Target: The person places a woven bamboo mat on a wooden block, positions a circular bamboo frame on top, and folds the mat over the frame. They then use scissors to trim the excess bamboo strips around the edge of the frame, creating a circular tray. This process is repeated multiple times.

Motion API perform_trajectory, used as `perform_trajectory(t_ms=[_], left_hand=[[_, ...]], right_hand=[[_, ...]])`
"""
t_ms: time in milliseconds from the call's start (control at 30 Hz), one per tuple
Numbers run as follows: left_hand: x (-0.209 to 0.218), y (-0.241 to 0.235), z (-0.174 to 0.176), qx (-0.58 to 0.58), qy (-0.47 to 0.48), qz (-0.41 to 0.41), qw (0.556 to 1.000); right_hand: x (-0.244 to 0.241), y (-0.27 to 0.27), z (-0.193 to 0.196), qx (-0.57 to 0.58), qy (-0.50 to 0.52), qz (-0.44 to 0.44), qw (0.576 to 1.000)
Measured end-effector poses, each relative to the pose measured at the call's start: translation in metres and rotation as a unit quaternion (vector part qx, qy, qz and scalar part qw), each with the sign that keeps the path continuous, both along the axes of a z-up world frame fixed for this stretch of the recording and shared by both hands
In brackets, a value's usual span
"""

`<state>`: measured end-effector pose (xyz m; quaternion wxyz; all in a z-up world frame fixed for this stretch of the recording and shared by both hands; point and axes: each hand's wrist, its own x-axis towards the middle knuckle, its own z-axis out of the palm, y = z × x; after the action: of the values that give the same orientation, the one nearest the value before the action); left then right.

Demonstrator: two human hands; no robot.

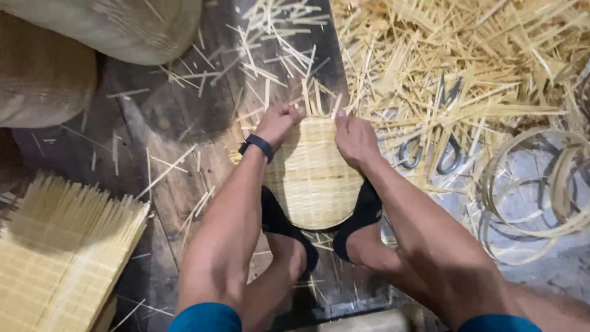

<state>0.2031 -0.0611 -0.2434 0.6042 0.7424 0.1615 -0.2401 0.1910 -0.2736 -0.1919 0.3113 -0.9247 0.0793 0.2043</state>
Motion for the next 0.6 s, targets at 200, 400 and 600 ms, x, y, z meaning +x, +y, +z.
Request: perform_trajectory(t_ms=[200, 400, 600], left_hand=[[-0.042, 0.011, 0.015, 0.308, -0.235, -0.034, 0.921], [-0.037, 0.027, -0.006, 0.274, -0.132, -0.042, 0.952], [-0.044, 0.052, -0.059, 0.086, -0.249, -0.040, 0.964]], right_hand=[[0.001, 0.000, 0.007, 0.012, 0.011, -0.004, 1.000], [0.001, 0.000, -0.001, 0.022, -0.009, 0.006, 1.000], [-0.001, -0.023, -0.003, 0.089, -0.059, -0.027, 0.994]])
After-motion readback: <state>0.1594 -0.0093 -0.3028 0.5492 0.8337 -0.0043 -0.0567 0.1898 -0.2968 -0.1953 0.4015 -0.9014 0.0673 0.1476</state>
